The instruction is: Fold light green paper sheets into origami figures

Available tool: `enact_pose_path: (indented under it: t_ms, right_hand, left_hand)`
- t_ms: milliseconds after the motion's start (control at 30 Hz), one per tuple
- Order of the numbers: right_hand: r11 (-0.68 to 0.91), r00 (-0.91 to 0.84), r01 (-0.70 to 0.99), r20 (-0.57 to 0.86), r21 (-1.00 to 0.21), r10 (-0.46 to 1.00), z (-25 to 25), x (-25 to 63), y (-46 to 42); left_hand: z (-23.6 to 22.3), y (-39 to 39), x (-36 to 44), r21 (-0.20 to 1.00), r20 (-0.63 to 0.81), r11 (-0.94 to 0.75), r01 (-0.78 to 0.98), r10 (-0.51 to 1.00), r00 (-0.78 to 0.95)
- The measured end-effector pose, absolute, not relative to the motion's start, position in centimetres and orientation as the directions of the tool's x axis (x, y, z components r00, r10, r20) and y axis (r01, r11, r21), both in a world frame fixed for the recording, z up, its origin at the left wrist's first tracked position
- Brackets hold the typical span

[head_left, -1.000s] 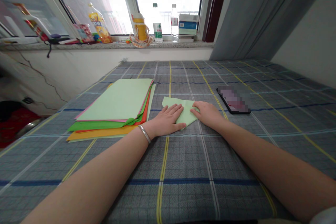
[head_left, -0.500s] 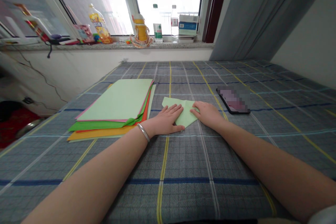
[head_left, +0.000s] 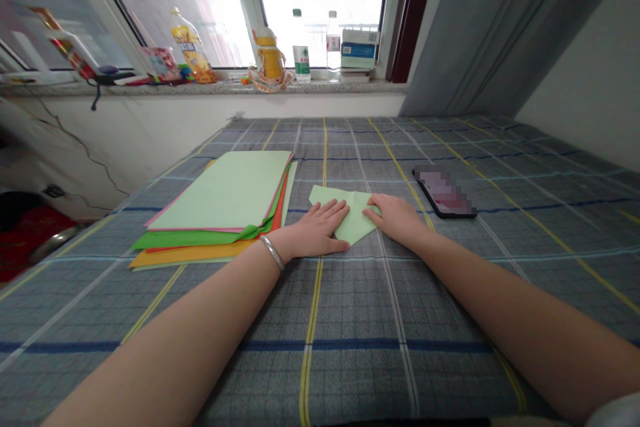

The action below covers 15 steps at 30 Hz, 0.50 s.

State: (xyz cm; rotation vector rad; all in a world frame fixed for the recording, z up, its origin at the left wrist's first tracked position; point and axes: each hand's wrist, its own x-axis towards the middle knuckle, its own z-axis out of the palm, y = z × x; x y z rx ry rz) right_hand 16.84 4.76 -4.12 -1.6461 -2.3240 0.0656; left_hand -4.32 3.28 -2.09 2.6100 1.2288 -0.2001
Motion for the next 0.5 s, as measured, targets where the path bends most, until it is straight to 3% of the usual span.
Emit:
enact_pose_path:
  t_ms: [500]
  right_hand:
    - [0.4, -0.335, 0.864, 0.243, -0.305, 0.91, -4.4, 17.3, 4.9]
  left_hand:
    - [-3.6, 1.5, -3.8, -0.023, 0.05, -0.648, 0.761, 0.759, 0.649]
